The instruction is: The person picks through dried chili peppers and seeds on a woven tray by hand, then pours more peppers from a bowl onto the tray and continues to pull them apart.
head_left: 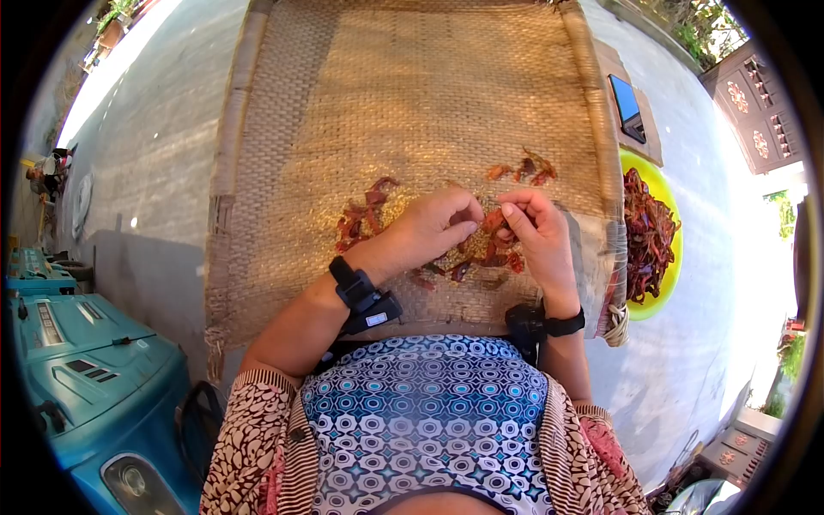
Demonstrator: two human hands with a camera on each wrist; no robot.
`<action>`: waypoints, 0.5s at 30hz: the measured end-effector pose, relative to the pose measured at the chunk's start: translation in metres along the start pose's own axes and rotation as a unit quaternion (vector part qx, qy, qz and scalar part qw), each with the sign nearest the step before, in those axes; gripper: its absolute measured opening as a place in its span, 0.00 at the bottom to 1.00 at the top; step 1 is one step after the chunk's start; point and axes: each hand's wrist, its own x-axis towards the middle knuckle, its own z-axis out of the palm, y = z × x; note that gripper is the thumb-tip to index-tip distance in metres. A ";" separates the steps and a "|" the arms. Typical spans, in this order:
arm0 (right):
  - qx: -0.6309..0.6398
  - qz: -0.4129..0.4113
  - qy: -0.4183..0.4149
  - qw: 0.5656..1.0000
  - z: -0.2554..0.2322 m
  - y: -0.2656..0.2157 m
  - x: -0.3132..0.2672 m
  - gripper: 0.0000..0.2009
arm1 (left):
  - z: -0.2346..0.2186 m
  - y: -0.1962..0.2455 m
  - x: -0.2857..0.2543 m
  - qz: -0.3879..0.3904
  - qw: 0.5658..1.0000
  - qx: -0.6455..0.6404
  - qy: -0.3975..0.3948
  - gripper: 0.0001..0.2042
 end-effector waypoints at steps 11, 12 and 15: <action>0.675 -0.043 0.019 0.736 -0.098 0.043 0.009 0.15 | 0.002 -0.007 -0.005 0.122 0.963 0.193 -0.146 0.08; 0.690 -0.036 0.028 0.723 -0.097 0.043 0.006 0.15 | 0.002 -0.005 -0.005 0.115 0.960 0.202 -0.154 0.08; 0.672 -0.028 -0.031 0.740 -0.094 0.047 0.009 0.16 | 0.004 -0.003 -0.006 0.101 0.959 0.215 -0.156 0.11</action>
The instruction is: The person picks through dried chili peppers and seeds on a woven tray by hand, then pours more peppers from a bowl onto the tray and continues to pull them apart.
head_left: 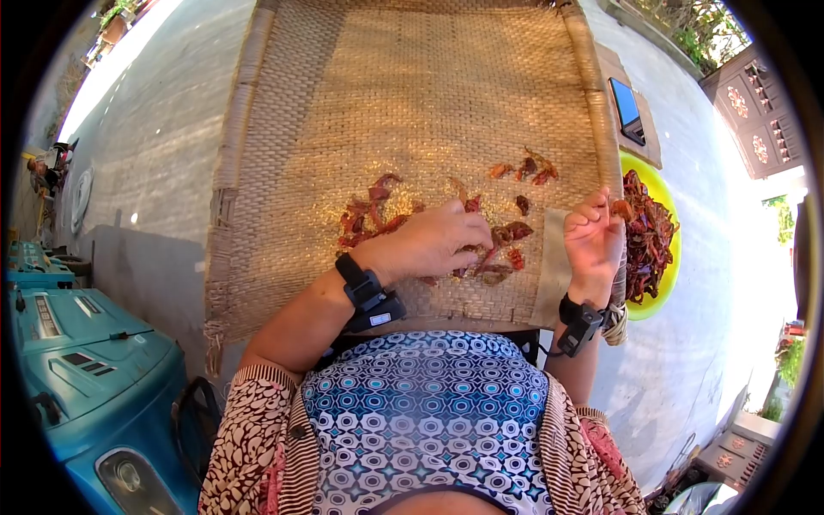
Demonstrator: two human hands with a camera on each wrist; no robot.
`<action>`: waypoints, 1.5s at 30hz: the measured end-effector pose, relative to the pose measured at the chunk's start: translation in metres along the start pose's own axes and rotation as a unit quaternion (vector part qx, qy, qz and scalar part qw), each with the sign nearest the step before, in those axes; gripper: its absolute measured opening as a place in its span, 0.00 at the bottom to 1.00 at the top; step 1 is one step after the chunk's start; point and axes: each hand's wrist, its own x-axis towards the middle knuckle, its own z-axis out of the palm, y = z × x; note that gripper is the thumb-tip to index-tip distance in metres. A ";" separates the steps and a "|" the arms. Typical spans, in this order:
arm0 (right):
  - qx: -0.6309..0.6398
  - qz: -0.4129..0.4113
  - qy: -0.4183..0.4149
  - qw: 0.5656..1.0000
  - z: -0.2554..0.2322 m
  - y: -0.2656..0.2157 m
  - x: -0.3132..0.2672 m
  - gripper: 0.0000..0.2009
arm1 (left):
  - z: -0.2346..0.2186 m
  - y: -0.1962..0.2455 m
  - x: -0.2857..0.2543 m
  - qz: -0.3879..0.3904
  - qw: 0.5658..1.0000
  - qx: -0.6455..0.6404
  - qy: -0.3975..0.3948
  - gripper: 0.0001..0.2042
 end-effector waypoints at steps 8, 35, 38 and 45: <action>-0.300 -0.038 0.085 0.949 0.031 0.039 -0.005 0.11 | 0.003 0.001 0.001 -0.027 0.999 -0.010 0.041 0.16; -0.480 0.010 0.126 0.868 0.036 0.071 -0.003 0.08 | 0.010 -0.009 0.001 0.037 0.998 0.020 0.054 0.09; -0.495 0.008 0.124 0.860 0.034 0.072 -0.003 0.08 | 0.009 -0.006 0.002 -0.001 0.999 0.010 0.050 0.10; -0.540 0.007 0.103 0.835 0.034 0.074 -0.003 0.07 | 0.006 -0.005 0.002 -0.026 0.998 -0.012 0.058 0.09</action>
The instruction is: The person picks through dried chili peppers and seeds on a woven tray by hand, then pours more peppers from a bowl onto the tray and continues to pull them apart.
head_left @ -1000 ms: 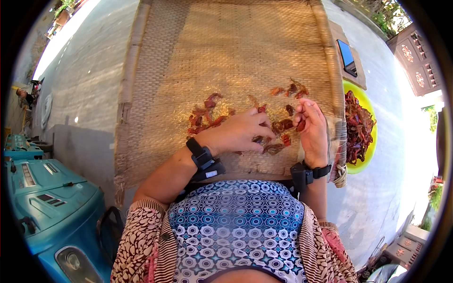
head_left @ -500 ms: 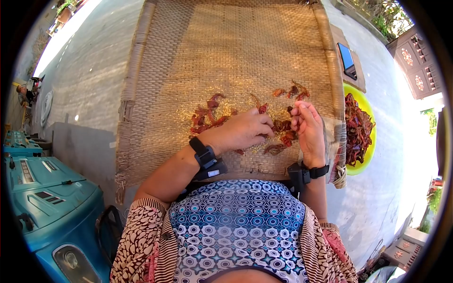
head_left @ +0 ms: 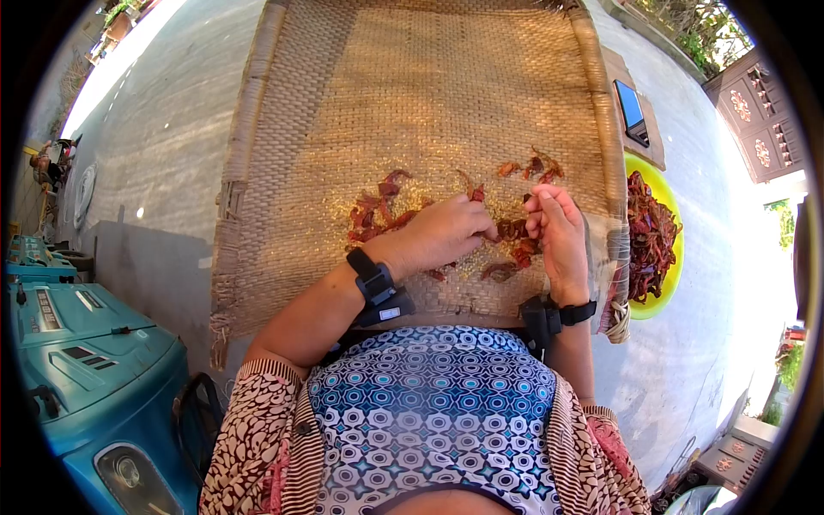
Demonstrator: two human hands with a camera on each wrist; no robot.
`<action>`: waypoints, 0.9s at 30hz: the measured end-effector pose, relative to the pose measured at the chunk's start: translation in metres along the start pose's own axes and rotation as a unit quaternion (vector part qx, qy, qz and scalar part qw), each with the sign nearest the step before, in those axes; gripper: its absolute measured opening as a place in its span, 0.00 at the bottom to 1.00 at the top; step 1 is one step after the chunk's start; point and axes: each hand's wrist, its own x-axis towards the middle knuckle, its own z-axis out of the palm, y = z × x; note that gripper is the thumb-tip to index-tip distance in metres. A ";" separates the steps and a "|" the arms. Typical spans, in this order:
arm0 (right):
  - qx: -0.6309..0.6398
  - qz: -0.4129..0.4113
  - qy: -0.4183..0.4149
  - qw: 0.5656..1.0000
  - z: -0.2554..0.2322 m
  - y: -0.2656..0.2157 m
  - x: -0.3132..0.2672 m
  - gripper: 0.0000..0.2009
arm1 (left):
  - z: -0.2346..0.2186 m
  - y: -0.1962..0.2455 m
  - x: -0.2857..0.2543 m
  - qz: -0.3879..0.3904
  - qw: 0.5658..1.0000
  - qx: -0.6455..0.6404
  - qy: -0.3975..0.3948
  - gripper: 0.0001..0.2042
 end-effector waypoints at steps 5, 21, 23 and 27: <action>-0.004 0.001 0.000 1.000 0.000 0.001 0.001 0.07 | 0.007 -0.004 0.000 0.022 0.999 0.035 0.007 0.08; -0.049 0.007 -0.008 0.999 0.003 0.002 0.001 0.08 | 0.007 -0.005 -0.001 0.035 0.999 0.010 0.017 0.06; -0.053 0.008 -0.008 0.999 0.003 0.003 0.002 0.08 | 0.006 -0.004 -0.001 0.028 0.999 0.013 0.012 0.05; -0.072 0.008 -0.007 0.997 0.005 0.003 0.001 0.08 | 0.009 -0.010 -0.001 0.033 0.999 0.010 0.021 0.05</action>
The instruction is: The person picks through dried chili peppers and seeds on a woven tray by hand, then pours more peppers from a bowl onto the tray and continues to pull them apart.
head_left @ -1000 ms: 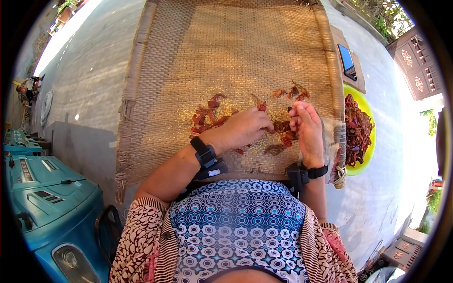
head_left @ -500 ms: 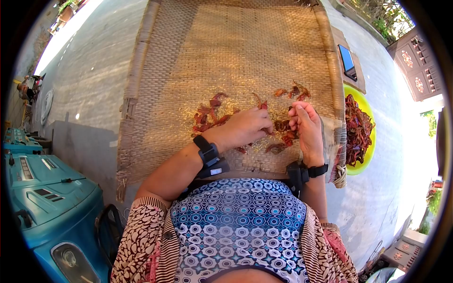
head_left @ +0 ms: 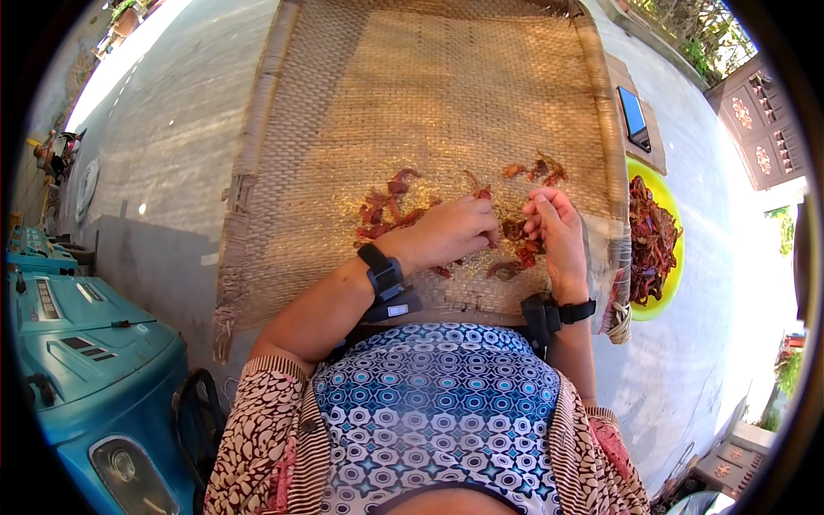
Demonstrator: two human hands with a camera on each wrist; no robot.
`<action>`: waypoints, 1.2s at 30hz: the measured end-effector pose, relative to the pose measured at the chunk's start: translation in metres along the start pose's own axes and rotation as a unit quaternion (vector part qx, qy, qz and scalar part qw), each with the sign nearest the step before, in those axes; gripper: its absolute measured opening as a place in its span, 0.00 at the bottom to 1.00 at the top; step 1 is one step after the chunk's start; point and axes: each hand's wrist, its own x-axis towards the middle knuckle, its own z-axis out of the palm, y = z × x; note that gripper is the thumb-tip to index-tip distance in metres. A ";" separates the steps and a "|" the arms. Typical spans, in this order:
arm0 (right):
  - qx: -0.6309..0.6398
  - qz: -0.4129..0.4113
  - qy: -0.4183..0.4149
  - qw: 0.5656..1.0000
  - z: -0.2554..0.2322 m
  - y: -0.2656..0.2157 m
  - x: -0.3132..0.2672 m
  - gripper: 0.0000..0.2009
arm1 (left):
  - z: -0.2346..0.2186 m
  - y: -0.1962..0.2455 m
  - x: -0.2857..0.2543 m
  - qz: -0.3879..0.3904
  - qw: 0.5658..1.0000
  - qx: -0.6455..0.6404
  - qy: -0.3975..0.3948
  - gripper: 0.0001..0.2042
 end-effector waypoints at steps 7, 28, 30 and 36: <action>-0.103 -0.041 -0.018 0.994 0.007 0.002 -0.003 0.08 | -0.003 0.004 0.001 -0.029 0.998 -0.044 0.018 0.03; -0.118 -0.061 -0.069 0.989 0.014 0.008 -0.004 0.06 | -0.002 0.003 0.001 -0.040 0.996 -0.058 0.050 0.04; -0.124 -0.061 -0.067 0.988 0.014 0.009 -0.004 0.06 | -0.003 0.003 0.001 -0.040 0.996 -0.058 0.049 0.04; -0.134 -0.062 -0.066 0.987 0.014 0.010 -0.004 0.06 | -0.004 0.003 0.000 -0.031 0.997 -0.058 0.049 0.04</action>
